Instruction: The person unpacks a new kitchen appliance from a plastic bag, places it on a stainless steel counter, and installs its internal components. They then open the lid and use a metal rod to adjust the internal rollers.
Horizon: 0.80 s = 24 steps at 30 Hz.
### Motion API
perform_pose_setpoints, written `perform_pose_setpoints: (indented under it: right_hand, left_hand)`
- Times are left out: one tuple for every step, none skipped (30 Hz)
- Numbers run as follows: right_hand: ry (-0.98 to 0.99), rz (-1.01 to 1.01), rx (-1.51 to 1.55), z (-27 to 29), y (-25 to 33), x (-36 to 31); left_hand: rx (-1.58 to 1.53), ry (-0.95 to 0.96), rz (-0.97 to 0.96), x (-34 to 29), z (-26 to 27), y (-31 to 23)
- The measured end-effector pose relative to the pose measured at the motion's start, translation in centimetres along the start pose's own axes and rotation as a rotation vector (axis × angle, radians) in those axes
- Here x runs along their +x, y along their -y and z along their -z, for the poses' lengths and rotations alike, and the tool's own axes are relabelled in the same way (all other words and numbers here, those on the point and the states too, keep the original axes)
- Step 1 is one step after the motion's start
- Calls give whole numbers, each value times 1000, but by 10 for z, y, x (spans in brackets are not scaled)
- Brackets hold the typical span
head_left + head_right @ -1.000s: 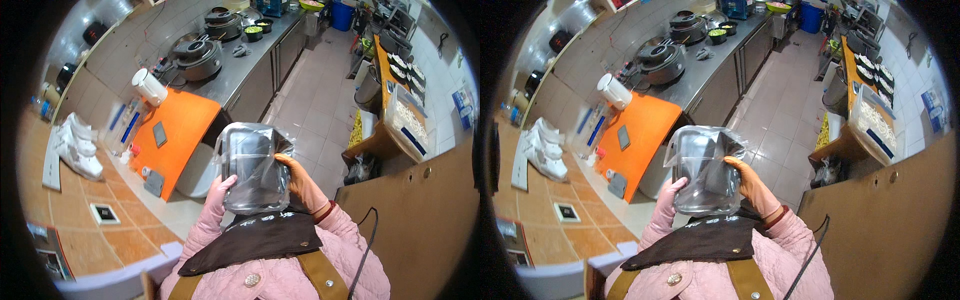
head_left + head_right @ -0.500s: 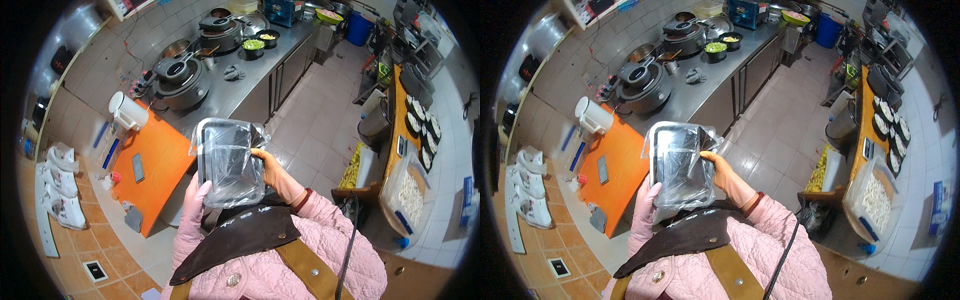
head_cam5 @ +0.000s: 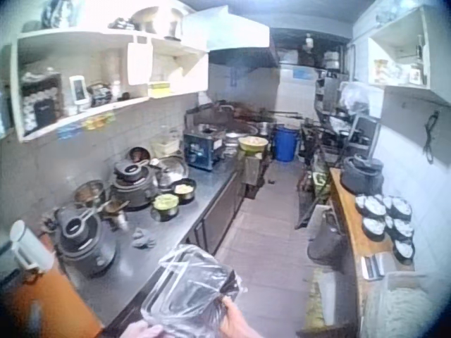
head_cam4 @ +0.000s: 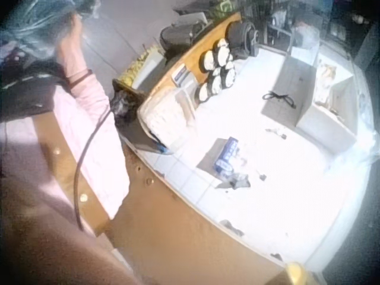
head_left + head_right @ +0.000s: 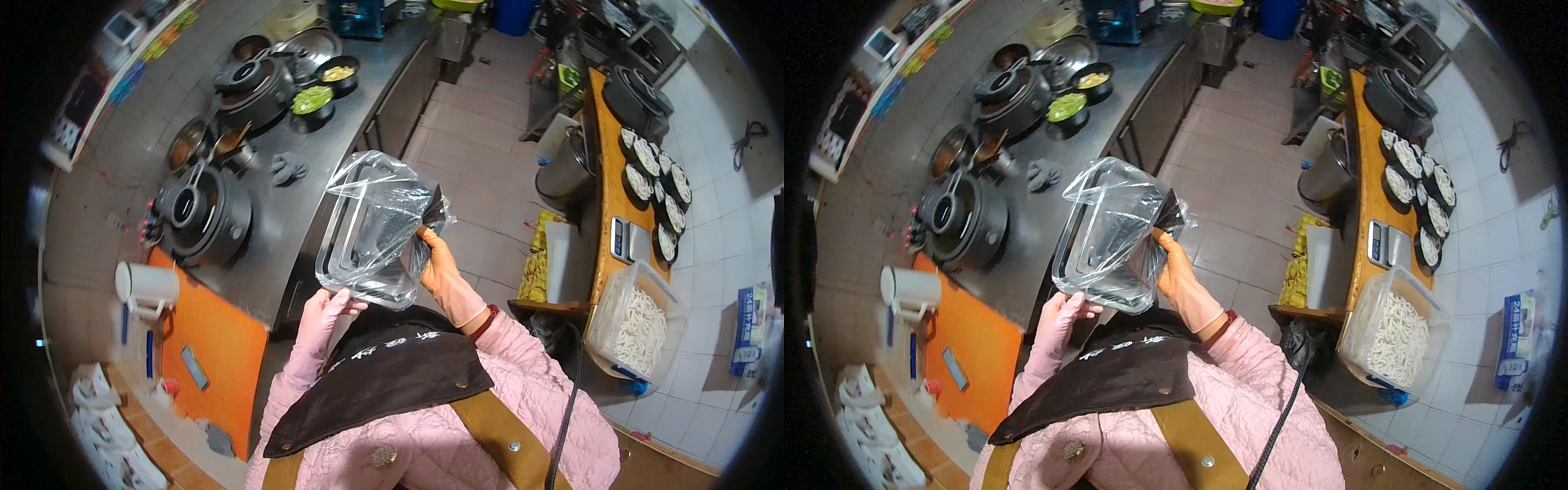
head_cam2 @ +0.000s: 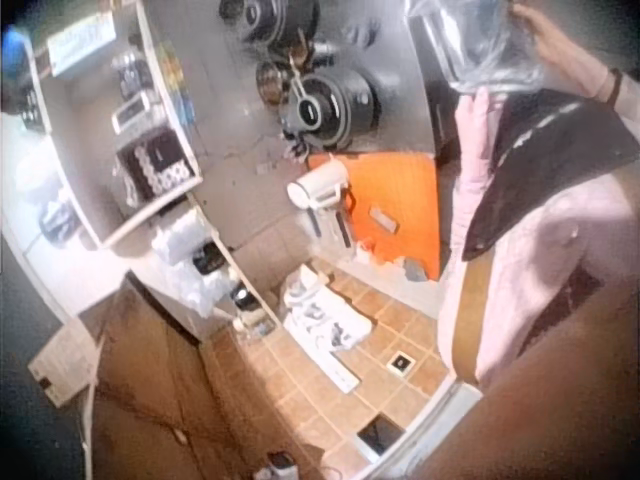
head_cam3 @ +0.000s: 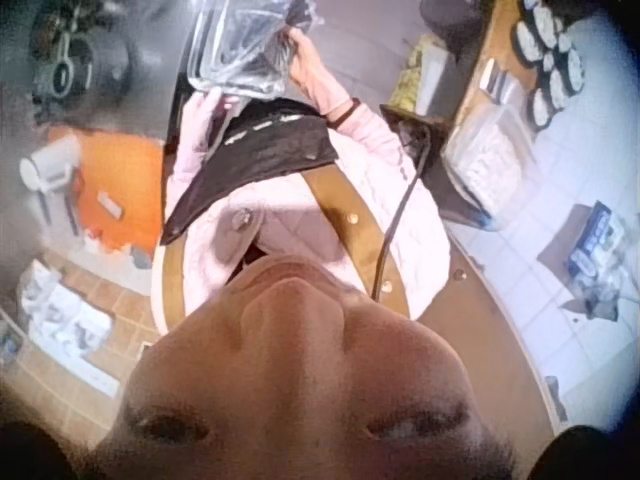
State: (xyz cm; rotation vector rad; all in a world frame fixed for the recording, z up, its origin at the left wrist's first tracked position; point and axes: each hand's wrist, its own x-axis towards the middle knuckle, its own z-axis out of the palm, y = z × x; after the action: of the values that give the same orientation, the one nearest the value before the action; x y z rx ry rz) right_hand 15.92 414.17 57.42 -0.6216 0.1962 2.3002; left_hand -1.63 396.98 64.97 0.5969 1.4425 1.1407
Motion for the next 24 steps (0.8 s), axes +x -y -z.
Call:
perform_pose_setpoints:
  right_hand:
    - [-12, 36, 5, -2, 10, 8]
    - [-23, 69, 9, -3, 19, 18]
    - [26, 80, 40, -3, 29, 29]
    - [-64, 130, 26, -3, 39, 41]
    - [-92, 160, 42, -2, 47, 57]
    - [-119, 189, 58, -2, 58, 73]
    - [-119, 200, 109, -1, 70, 88]
    - [-103, 244, 70, 1, 83, 101]
    - [-125, 285, 58, 1, 97, 113]
    - [-135, 319, 77, 0, 111, 127]
    - [-172, 349, 62, -3, 128, 137]
    - [-144, 349, 54, -4, 144, 144]
    - [-184, 377, -7, -7, 163, 152]
    - [-282, 425, -38, -11, 180, 158]
    - [-161, 456, -80, -13, 196, 160]
    - [-74, 491, -83, -14, 212, 160]
    - [-164, 560, -143, -17, 229, 162]
    - [-207, 597, -151, -18, 245, 162]
    - [-262, 679, -158, -17, 259, 163]
    - [-263, 745, -147, -17, 275, 163]
    - [-253, 775, -125, -16, 291, 163]
    - [-248, 802, -104, -14, 307, 162]
    - [-264, 849, -124, -11, 322, 161]
    - [-286, 861, -67, -8, 338, 162]
  left_hand:
    - [64, 13, 1, 17, -1, -4]
    - [127, 22, 0, 34, -2, -7]
    - [60, 60, -26, 53, -3, -9]
    - [106, 84, -41, 72, -4, -10]
    - [131, 117, -77, 92, -4, -12]
    - [164, 144, -106, 113, -4, -14]
    - [176, 163, -205, 134, -7, -16]
    - [236, 216, -207, 158, -8, -21]
    - [217, 260, -237, 179, -10, -27]
    - [234, 283, -208, 199, -14, -34]
    - [292, 304, -187, 218, -18, -43]
    - [312, 371, -232, 235, -19, -53]
    - [364, 423, -247, 254, -19, -64]
    - [380, 489, -286, 272, -20, -75]
    - [357, 460, -282, 289, -22, -84]
    - [322, 436, -284, 305, -24, -91]
    - [271, 416, -265, 319, -25, -96]
    - [345, 404, -316, 337, -22, -102]
    - [459, 353, -318, 352, -19, -104]
    - [517, 318, -379, 369, -14, -108]
    - [609, 277, -412, 389, -12, -109]
    - [611, 252, -368, 409, -6, -111]
    - [661, 205, -390, 429, -1, -112]
    - [739, 144, -335, 448, 4, -114]
